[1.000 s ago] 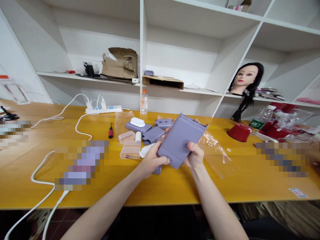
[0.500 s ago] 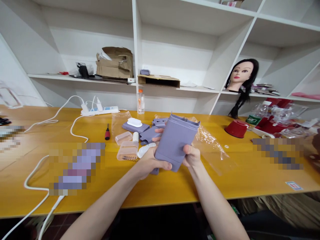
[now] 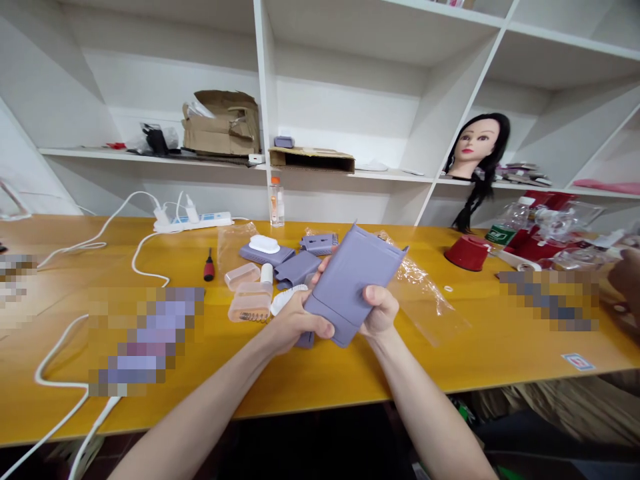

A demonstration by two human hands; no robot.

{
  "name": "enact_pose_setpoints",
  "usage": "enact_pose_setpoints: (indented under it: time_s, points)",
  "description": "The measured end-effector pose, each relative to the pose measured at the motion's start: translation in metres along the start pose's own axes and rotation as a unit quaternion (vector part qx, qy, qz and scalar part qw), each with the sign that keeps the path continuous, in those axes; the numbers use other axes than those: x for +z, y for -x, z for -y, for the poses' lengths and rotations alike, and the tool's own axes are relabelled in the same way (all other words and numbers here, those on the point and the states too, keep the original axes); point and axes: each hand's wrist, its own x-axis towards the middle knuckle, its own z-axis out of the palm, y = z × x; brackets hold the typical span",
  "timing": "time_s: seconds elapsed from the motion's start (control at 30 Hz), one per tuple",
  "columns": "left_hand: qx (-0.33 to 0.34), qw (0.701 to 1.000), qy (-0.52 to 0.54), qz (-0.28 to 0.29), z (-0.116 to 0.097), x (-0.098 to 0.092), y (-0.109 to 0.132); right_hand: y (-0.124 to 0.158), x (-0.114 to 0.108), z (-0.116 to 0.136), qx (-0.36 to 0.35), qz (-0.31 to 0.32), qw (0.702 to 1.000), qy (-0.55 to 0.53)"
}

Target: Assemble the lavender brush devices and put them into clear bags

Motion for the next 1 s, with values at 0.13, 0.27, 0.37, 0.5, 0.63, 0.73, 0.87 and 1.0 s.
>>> enact_pose_setpoints:
  time_s: [0.13,0.27,0.37,0.5,0.63,0.73,0.87,1.0]
  points:
    - [0.001,1.000,0.006,0.011,-0.001,0.002,0.004,0.003,0.007,0.005,0.018,0.019,1.000,0.015]
    - [0.017,1.000,0.004,0.021,-0.002,0.004,0.005,0.003,0.009,0.005,0.018,0.026,0.999,0.019]
    - [0.028,0.999,-0.021,0.008,-0.003,0.005,0.005,0.002,0.007,0.004,0.016,0.017,1.000,0.007]
    - [0.022,0.997,-0.069,0.015,-0.005,0.004,0.004,0.002,0.001,0.004,0.011,0.038,0.999,-0.017]
    - [0.006,0.998,-0.054,0.012,-0.004,0.001,0.003,0.000,-0.005,0.003,0.015,0.042,0.999,0.013]
    - [0.012,0.998,-0.056,-0.011,0.000,0.001,0.002,-0.002,-0.008,0.003,0.012,0.032,0.999,0.042]
    - [0.115,0.974,-0.172,-0.097,0.001,0.006,0.004,-0.004,-0.006,0.003,-0.022,-0.030,0.996,0.085]
    - [0.187,0.909,-0.327,-0.178,0.001,0.016,0.005,-0.002,0.001,-0.001,-0.071,-0.088,0.986,0.122]
